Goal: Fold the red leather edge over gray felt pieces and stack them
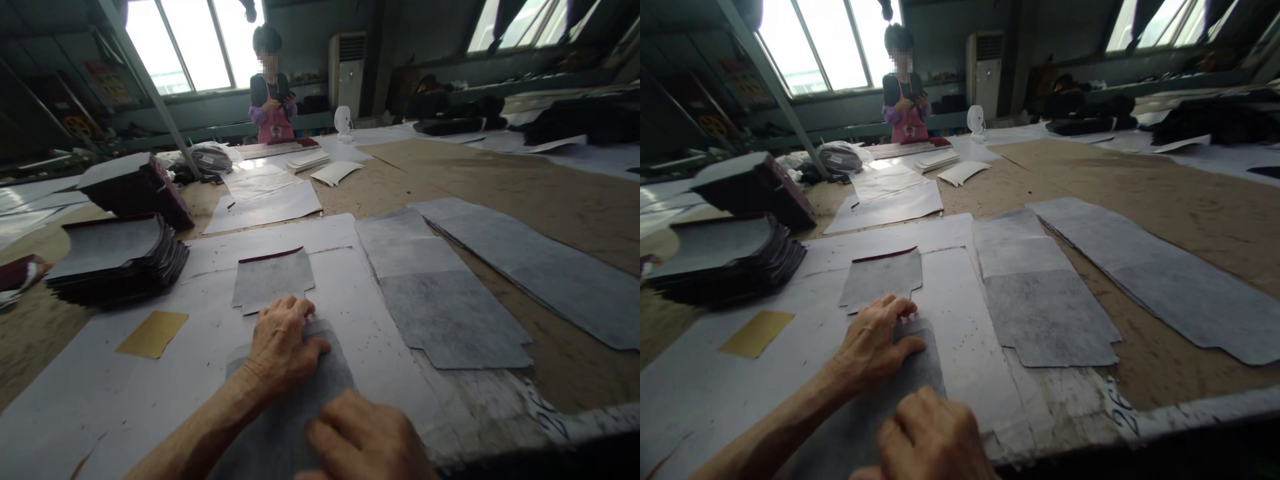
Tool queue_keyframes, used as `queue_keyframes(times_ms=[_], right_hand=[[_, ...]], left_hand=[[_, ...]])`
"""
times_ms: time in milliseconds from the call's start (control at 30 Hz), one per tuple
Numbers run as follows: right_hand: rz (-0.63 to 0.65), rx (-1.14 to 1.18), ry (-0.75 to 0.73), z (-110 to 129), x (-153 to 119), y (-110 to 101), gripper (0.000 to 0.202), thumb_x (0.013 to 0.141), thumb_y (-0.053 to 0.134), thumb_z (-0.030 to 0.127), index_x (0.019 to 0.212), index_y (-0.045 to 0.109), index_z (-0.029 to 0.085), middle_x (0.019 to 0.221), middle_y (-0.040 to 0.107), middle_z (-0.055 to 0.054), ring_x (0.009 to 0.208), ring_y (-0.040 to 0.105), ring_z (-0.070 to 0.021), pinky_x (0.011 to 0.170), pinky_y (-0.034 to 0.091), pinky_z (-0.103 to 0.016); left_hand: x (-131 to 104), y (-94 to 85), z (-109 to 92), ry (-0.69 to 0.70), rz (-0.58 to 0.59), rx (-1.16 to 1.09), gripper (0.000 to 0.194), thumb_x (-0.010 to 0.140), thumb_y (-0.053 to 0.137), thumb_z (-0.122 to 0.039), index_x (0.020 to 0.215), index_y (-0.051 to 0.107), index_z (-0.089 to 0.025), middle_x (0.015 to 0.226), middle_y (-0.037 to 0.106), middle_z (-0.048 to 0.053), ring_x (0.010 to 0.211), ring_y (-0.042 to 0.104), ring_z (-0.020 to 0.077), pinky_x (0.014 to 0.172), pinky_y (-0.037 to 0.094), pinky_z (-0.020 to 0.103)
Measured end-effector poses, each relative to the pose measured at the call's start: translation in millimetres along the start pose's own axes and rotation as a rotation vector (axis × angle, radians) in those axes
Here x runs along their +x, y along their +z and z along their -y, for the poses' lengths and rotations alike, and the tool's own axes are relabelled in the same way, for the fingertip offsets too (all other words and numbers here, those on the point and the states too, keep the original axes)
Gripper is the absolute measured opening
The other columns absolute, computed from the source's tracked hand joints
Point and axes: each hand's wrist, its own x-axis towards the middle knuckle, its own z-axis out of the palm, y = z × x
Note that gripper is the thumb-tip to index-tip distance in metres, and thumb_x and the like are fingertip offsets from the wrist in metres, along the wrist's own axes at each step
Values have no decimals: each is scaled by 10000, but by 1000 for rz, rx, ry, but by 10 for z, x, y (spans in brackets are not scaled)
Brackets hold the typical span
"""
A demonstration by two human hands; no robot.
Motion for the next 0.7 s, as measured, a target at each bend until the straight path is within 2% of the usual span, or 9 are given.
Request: queue_keyframes(times_ms=[67,133,267,367,500,700], right_hand=[[116,-11,61,-140,26,-166,243,866,412,192,759,620,126,636,558,-50,584,511,-145,496,406,-248],[173,-101,59,-209,-12,-215,192,827,446,138,820,637,116,703,591,-70,647,537,-166,536,442,-270],[128,-323,-48,-184,-178,-138,174,782,484,70,839,649,80,713,608,-86,668,556,-193,526,449,-295],[150,-353,-16,-139,-251,-102,186,761,497,48,869,646,78,744,616,-80,654,551,-189,529,444,-305],[10,-365,2,-131,-241,-108,203,774,454,35,812,645,93,696,612,-60,628,550,-179,513,427,-299],[109,-342,-5,-150,-234,-137,189,792,470,53,819,650,104,662,601,-45,637,571,-174,512,440,-290]], left_hand=[[-37,37,15,-9,-55,36,300,649,687,-325,886,570,-185,869,583,54,865,530,256,783,410,418],[-57,64,18,-3,-94,70,320,656,695,-378,871,559,-185,850,583,54,844,533,256,773,415,419],[-24,69,-5,31,-59,55,319,666,699,-390,838,538,-175,821,580,42,800,538,233,725,426,379],[15,52,-13,58,-9,-30,283,666,707,-350,822,546,-178,775,572,14,743,531,197,680,420,343],[18,48,41,85,20,-179,205,686,693,-262,850,588,-199,774,555,-3,715,517,165,651,416,310],[-25,82,133,152,-83,-265,161,719,623,-161,862,648,-230,811,534,16,799,498,180,731,430,357]])
